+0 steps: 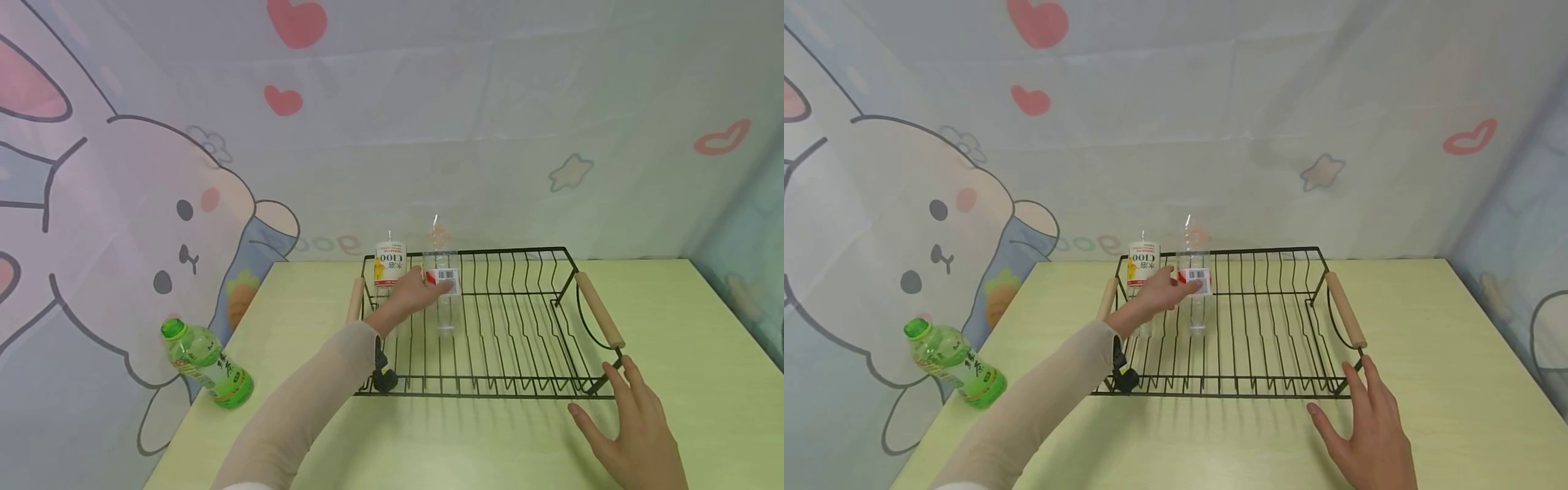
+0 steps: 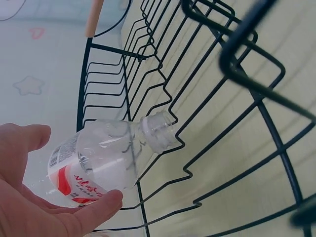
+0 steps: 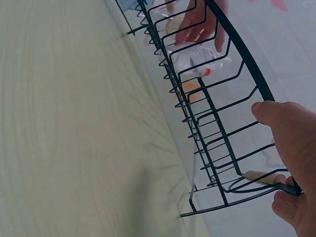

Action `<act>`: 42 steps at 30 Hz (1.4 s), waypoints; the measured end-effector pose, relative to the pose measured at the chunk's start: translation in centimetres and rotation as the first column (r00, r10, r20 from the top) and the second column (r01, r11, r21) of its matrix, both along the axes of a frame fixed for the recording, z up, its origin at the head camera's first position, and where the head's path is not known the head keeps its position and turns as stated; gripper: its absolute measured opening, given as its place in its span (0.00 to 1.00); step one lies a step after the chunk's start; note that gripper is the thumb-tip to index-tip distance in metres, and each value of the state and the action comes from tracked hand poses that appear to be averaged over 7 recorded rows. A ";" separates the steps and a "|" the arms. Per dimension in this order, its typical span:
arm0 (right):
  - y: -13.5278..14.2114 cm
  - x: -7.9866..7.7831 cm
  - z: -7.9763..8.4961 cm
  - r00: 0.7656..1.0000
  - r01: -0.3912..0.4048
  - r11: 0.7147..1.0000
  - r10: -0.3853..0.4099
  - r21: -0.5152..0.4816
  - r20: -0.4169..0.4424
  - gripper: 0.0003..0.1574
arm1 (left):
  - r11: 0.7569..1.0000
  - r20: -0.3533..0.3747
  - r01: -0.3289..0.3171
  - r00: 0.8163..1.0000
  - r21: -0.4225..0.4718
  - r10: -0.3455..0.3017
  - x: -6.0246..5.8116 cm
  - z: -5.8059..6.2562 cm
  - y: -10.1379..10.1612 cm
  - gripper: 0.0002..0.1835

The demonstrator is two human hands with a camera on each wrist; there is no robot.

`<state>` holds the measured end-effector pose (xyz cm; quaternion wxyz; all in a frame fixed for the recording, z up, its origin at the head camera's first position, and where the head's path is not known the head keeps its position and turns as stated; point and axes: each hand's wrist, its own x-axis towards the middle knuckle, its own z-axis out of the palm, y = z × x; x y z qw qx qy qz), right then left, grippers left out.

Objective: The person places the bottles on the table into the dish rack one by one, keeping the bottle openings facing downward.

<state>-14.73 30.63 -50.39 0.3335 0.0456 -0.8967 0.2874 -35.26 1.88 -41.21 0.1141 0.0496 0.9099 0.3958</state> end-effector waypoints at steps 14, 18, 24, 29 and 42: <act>0.5 -0.4 -0.2 1.000 -0.015 1.000 0.015 0.008 -0.006 0.48 | 0.999 -0.023 0.027 0.999 0.028 -0.026 0.4 2.2 -1.3 0.50; 0.7 -0.6 -0.5 0.999 -0.022 1.000 0.023 0.011 -0.031 0.48 | 0.998 -0.017 0.044 0.999 0.035 -0.044 0.8 2.7 -1.5 0.50; 0.9 -0.7 -0.7 0.997 -0.028 1.000 0.028 0.007 -0.071 0.47 | 0.997 -0.041 0.069 0.997 0.034 -0.067 1.5 3.3 -2.0 0.49; 0.9 -0.9 -0.6 0.998 -0.017 1.000 0.018 0.023 -0.060 0.47 | 0.993 -0.094 0.118 0.989 -0.008 -0.118 2.3 3.8 -2.9 0.47; 1.7 -1.1 -0.6 0.998 -0.026 0.999 0.028 0.043 -0.051 0.48 | 0.924 -0.317 0.237 0.889 -0.300 -0.331 5.4 4.9 -6.7 0.40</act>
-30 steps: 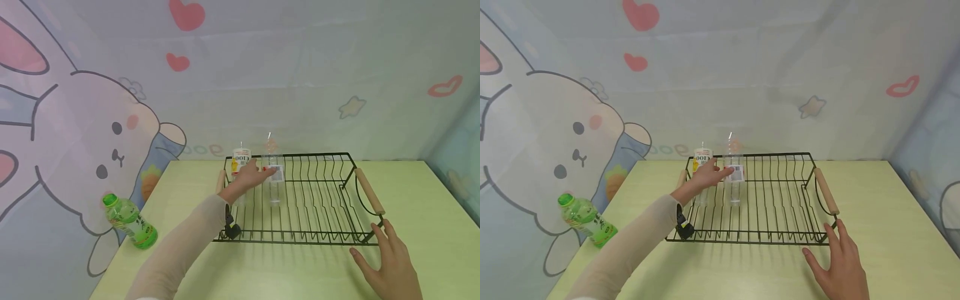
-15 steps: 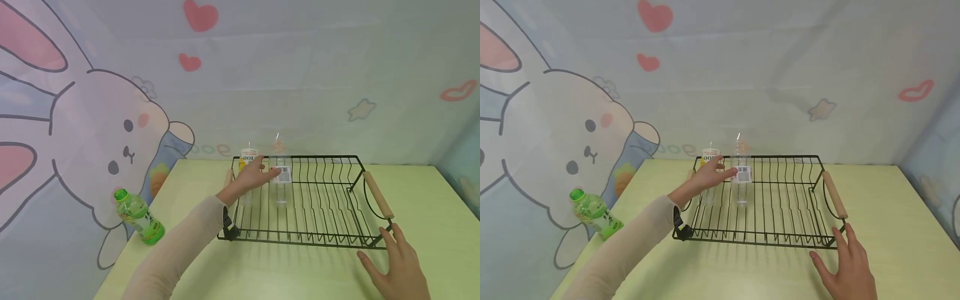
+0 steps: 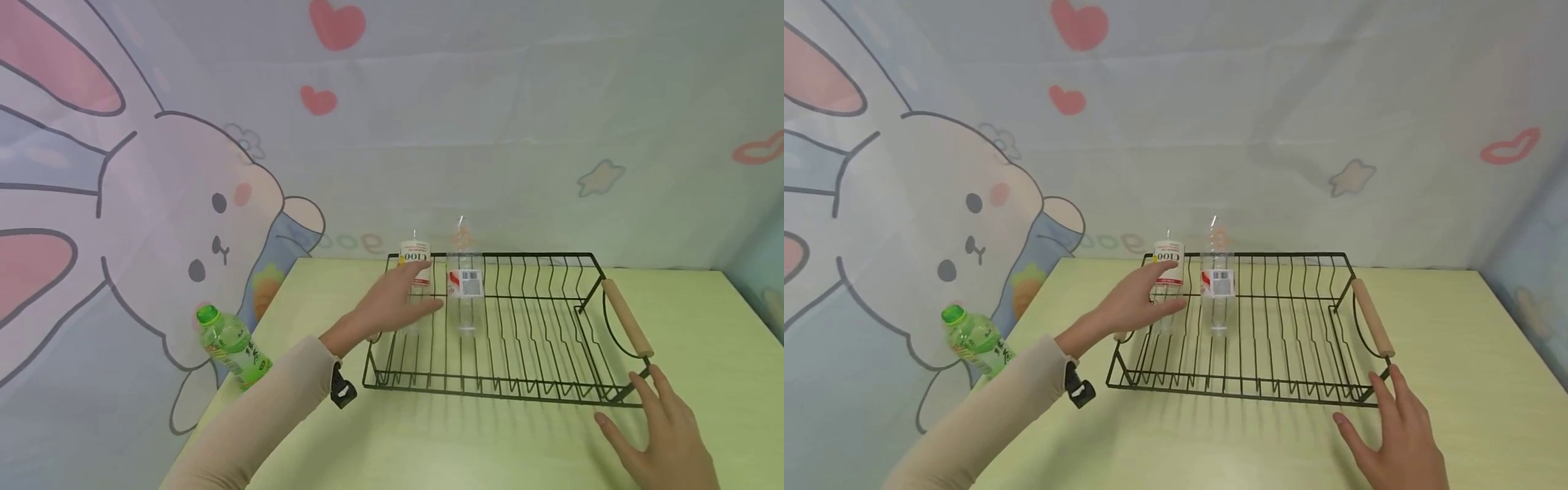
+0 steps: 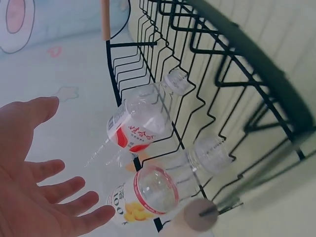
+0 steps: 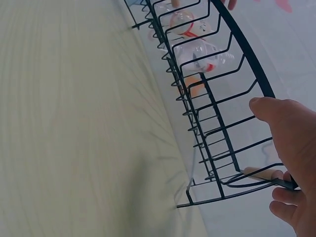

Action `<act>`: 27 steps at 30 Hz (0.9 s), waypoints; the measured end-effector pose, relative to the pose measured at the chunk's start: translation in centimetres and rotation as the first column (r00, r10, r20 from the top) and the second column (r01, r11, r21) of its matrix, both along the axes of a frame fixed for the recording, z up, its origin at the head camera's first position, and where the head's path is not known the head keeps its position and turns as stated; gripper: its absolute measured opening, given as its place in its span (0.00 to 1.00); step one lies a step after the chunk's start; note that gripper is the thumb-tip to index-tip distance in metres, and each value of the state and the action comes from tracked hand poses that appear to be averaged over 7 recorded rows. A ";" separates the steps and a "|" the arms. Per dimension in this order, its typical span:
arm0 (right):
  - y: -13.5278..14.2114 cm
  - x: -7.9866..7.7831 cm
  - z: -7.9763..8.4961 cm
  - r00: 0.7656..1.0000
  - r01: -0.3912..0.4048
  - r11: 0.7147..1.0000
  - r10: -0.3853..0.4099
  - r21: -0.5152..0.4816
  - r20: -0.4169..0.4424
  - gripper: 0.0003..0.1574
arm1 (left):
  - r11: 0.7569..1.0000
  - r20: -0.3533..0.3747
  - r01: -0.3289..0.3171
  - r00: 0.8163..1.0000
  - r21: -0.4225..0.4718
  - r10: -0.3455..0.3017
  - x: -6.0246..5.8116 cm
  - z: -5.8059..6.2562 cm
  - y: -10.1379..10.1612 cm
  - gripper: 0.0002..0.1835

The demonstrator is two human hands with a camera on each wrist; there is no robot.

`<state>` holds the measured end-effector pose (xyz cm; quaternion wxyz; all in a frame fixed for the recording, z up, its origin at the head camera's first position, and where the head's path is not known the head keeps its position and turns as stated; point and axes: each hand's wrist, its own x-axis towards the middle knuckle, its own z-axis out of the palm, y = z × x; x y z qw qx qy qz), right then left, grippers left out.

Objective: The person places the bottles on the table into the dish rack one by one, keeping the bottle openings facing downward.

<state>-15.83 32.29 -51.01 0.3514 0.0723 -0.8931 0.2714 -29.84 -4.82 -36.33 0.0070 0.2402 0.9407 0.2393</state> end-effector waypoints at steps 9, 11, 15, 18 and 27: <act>0.4 0.8 0.9 0.996 -0.043 0.999 0.040 0.030 0.081 0.53 | 0.999 -0.101 0.039 0.994 -0.014 -0.040 2.2 -0.1 -2.7 0.36; 0.5 0.9 1.2 0.995 -0.048 0.998 0.044 0.041 0.087 0.53 | 0.999 -0.119 0.044 0.992 -0.014 -0.045 2.6 -0.1 -3.2 0.34; 0.5 1.1 1.5 0.993 -0.044 0.997 0.037 0.056 0.116 0.56 | 0.998 -0.165 0.057 0.984 -0.017 -0.059 3.3 -0.1 -4.2 0.33; 0.6 1.0 1.8 0.990 -0.038 0.995 0.025 0.088 0.142 0.58 | 0.998 -0.199 0.058 0.978 -0.010 -0.059 3.9 -0.3 -5.1 0.33; 1.2 0.8 3.0 0.982 -0.087 0.985 0.060 0.147 0.180 0.55 | 0.998 -0.272 0.069 0.960 0.002 -0.066 5.2 -1.3 -8.0 0.33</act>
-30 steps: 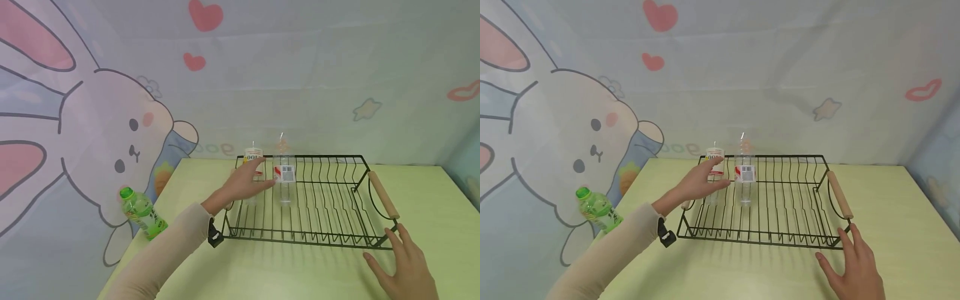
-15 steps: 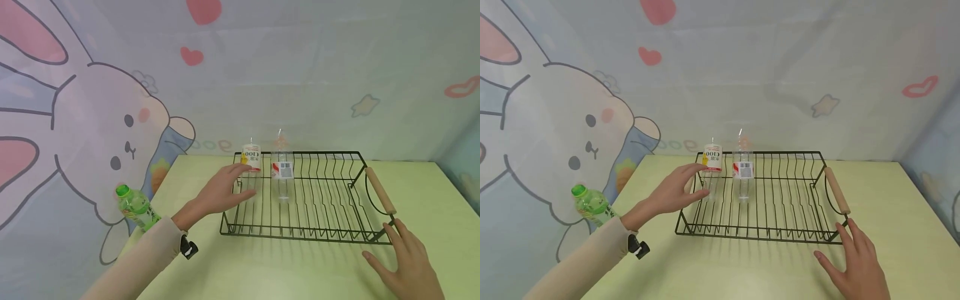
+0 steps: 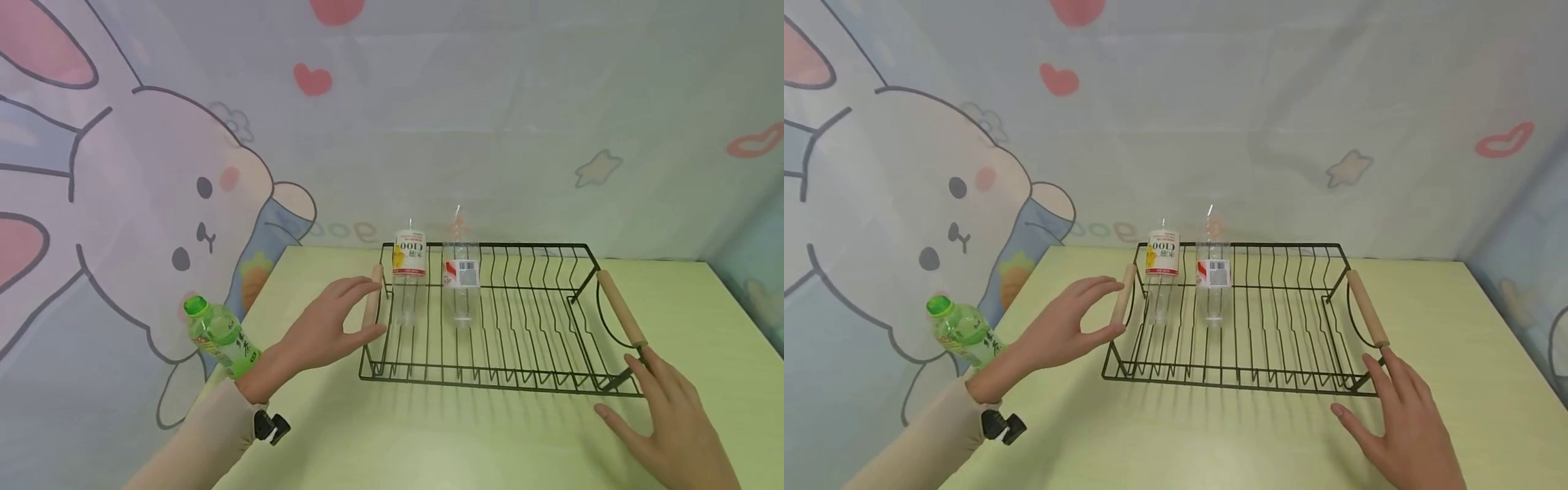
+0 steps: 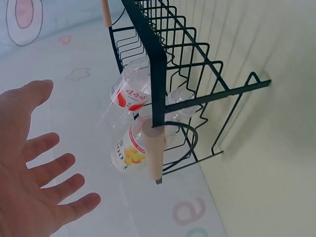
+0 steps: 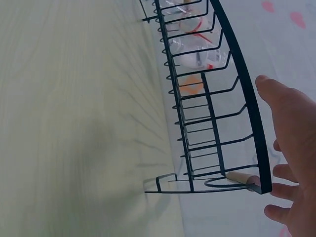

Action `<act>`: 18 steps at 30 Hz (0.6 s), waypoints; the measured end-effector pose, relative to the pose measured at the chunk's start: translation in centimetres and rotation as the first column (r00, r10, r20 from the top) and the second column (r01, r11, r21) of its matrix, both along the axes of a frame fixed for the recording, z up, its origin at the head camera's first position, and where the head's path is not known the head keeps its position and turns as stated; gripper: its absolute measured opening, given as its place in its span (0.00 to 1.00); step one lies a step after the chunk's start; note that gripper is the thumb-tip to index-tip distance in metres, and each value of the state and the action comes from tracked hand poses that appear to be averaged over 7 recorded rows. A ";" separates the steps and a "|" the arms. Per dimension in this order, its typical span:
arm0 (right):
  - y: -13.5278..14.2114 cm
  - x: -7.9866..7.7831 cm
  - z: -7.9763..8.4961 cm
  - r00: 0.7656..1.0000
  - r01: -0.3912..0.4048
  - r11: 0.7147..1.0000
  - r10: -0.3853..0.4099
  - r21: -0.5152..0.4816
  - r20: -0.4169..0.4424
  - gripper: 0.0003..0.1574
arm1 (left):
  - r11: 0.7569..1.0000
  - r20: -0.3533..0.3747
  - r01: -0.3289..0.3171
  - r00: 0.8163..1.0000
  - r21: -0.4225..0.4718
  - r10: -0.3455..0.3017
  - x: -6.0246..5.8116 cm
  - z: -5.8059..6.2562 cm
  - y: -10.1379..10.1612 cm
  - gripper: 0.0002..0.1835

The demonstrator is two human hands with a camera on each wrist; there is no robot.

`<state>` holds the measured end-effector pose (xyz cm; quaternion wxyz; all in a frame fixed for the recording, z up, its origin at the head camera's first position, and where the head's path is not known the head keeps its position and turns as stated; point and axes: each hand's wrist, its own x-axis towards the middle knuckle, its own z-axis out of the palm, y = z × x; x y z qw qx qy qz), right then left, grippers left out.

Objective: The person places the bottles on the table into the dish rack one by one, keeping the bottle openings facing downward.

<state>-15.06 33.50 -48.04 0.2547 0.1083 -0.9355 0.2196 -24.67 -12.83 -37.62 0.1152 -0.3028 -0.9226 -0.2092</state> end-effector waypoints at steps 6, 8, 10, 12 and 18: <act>0.4 0.0 0.4 0.999 -0.009 1.000 0.008 0.021 0.041 0.51 | 1.000 -0.004 0.003 1.000 -0.005 -0.003 1.4 0.1 -1.8 0.33; 0.5 -0.1 0.6 0.999 -0.020 0.999 0.019 0.028 0.038 0.51 | 1.000 -0.007 -0.002 1.000 -0.010 0.002 1.8 0.0 -2.3 0.33; 0.6 -0.1 0.9 0.999 -0.042 0.999 0.041 0.033 0.024 0.51 | 1.000 -0.010 -0.009 1.000 -0.015 0.009 2.1 0.0 -2.7 0.33; 0.6 -0.2 1.2 0.998 -0.064 0.997 0.064 0.046 0.010 0.52 | 1.000 -0.006 -0.018 1.000 -0.015 0.017 2.4 -0.1 -3.0 0.33; 0.6 -0.4 1.9 0.988 -0.138 0.988 0.142 0.068 -0.054 0.51 | 0.999 0.028 -0.045 0.999 -0.019 0.046 3.4 -0.2 -4.0 0.34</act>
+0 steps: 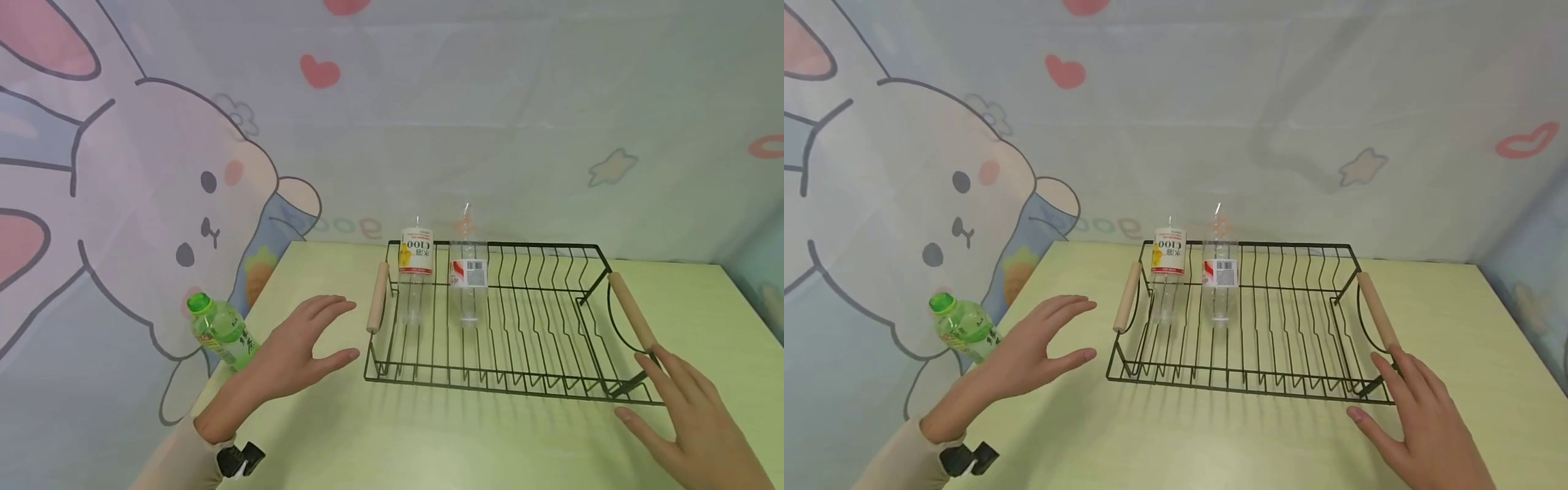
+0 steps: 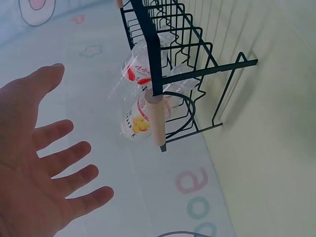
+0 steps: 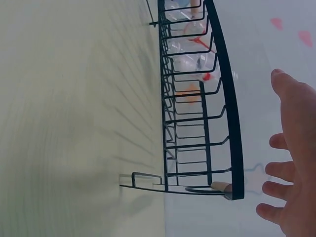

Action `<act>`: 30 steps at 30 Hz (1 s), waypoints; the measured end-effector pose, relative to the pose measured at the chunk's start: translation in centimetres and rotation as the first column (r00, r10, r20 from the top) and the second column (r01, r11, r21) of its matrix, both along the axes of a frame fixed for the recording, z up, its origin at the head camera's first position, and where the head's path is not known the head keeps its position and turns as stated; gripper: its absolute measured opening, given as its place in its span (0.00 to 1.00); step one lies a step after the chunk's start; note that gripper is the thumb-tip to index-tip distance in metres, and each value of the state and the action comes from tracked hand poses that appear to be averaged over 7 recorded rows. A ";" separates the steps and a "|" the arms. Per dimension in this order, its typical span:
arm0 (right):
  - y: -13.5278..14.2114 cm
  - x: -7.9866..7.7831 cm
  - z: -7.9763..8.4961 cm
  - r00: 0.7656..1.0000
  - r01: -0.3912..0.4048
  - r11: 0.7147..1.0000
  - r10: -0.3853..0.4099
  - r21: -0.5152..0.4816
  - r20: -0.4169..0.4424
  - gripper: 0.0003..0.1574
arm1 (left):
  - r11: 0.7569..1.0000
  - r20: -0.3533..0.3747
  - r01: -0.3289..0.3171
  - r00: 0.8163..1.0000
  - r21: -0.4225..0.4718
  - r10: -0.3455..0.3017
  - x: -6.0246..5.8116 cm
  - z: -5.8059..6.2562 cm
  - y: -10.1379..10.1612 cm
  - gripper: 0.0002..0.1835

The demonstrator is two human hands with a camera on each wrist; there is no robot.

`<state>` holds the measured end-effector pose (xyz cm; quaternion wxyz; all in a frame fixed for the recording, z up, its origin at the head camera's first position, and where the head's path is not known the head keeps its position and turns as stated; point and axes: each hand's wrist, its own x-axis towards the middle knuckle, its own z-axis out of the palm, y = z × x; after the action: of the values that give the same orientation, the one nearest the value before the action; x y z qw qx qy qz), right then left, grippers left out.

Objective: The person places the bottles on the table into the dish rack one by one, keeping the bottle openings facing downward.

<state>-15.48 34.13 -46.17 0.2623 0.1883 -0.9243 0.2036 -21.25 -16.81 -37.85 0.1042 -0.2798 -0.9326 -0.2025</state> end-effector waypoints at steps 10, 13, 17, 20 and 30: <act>0.1 0.1 -0.3 0.999 0.016 1.000 -0.016 0.016 0.050 0.50 | 0.998 -0.052 -0.067 0.996 0.008 0.067 1.8 -0.1 -2.2 0.33; 0.2 0.0 -0.5 0.998 0.026 0.999 -0.027 0.028 0.052 0.51 | 0.993 -0.085 -0.115 0.990 0.026 0.117 2.8 0.0 -3.1 0.32; 0.3 0.0 -0.9 0.997 0.042 0.999 -0.043 0.025 0.068 0.51 | 0.977 -0.182 -0.191 0.962 0.089 0.205 4.6 0.2 -4.4 0.33; 0.3 -0.1 -1.0 0.996 0.047 0.999 -0.048 0.021 0.073 0.51 | 0.953 -0.268 -0.241 0.920 0.186 0.285 5.9 0.0 -5.7 0.33; 0.5 -0.5 -1.6 0.999 0.010 1.000 -0.011 0.006 0.046 0.50 | 0.709 -0.214 -0.505 0.719 0.492 0.661 8.2 -2.5 -9.0 0.47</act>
<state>-15.98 34.60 -47.76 0.2417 0.1795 -0.9316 0.2038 -13.03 -25.81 -40.31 0.3949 0.0303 -0.8725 -0.2862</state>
